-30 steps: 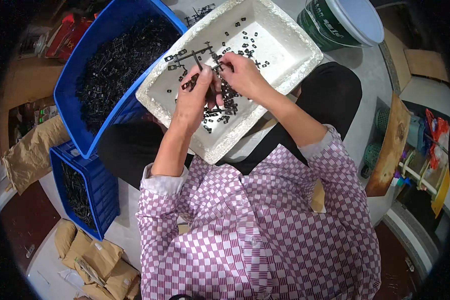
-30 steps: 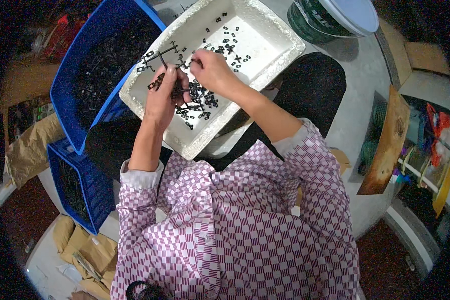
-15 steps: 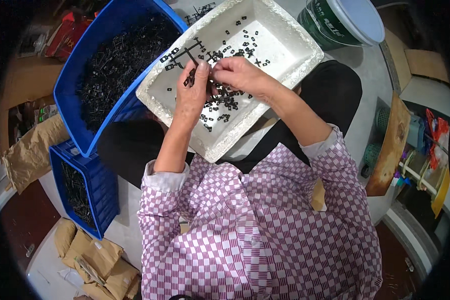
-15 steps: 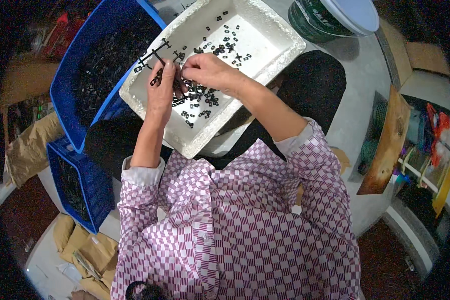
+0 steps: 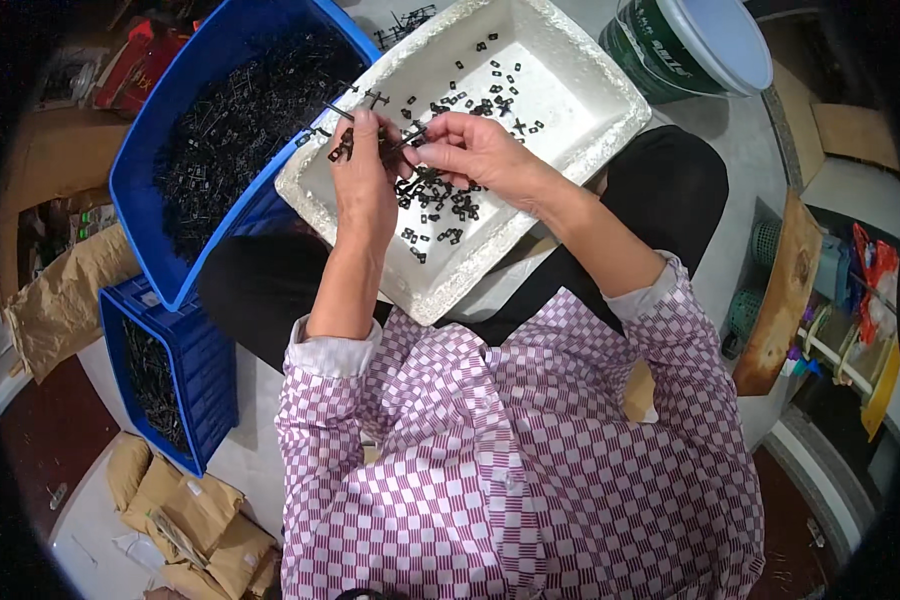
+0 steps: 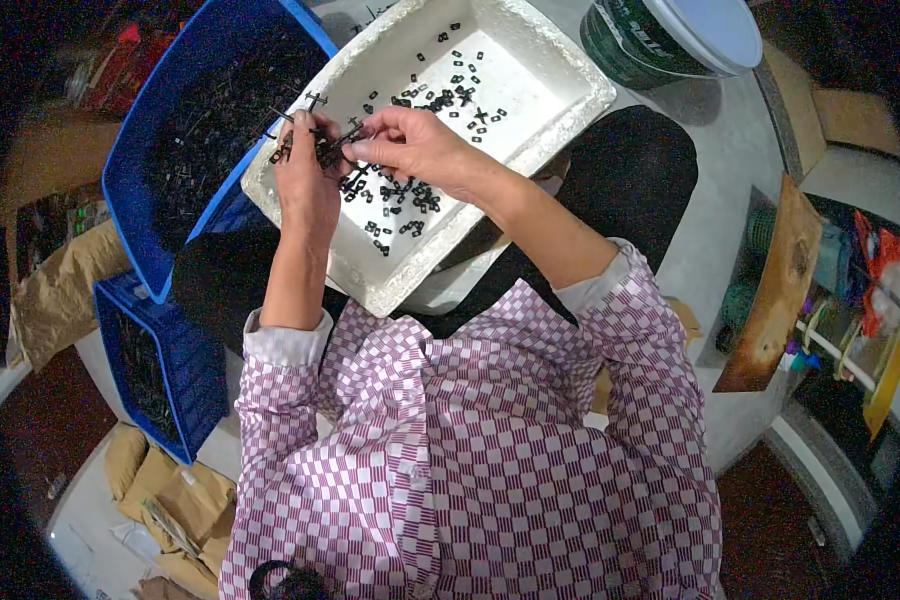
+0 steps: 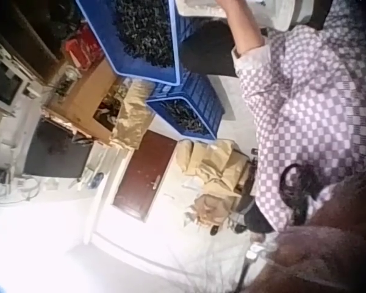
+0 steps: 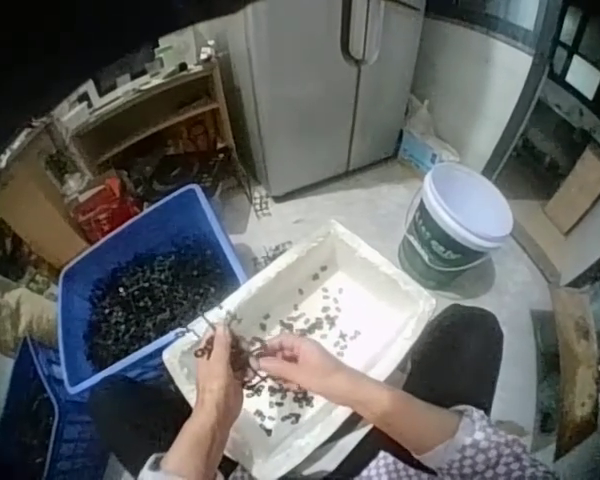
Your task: The person is manually sorting and inspecting small black industrial components on a white tray, picking them from a blue bin.
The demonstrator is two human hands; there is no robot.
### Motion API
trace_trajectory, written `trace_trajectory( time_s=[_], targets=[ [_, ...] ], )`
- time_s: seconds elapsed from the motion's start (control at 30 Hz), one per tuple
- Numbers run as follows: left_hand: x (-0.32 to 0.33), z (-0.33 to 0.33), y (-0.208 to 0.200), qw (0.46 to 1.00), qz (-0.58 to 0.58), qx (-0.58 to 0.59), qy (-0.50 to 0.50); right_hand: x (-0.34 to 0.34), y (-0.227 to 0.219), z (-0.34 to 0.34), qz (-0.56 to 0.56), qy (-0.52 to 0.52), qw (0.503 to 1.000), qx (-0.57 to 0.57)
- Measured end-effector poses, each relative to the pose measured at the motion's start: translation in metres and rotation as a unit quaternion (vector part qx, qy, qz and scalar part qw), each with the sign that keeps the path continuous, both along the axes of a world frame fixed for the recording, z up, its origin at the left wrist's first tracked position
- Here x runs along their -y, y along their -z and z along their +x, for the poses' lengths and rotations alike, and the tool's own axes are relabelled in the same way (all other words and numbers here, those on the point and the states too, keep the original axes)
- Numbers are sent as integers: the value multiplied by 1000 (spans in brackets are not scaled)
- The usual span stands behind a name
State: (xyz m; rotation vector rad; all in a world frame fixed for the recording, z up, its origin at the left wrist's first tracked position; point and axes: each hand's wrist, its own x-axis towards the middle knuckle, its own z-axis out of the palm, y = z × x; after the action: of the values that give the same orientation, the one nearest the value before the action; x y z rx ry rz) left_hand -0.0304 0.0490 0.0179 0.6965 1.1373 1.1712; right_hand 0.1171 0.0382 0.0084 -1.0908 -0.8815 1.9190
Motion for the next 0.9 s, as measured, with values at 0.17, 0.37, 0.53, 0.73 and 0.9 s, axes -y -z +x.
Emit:
trace_trajectory(
  time_s=[0.17,0.37,0.53,0.73,0.9],
  targets=[
    [0,1,1,1000,-11,5,2,-1,-7,-1,78,-24,993,87],
    [3,5,0,1000,-22,-3,2,-2,10,-3,103,12,991,83],
    [22,27,4,987,88,-120,67,-3,34,0,149,20,961,232],
    [18,21,-13,996,55,-62,28,-21,41,1,96,31,962,254],
    [-5,-4,-12,993,-2,34,-112,-2,9,-4,-82,28,996,6]
  ],
)
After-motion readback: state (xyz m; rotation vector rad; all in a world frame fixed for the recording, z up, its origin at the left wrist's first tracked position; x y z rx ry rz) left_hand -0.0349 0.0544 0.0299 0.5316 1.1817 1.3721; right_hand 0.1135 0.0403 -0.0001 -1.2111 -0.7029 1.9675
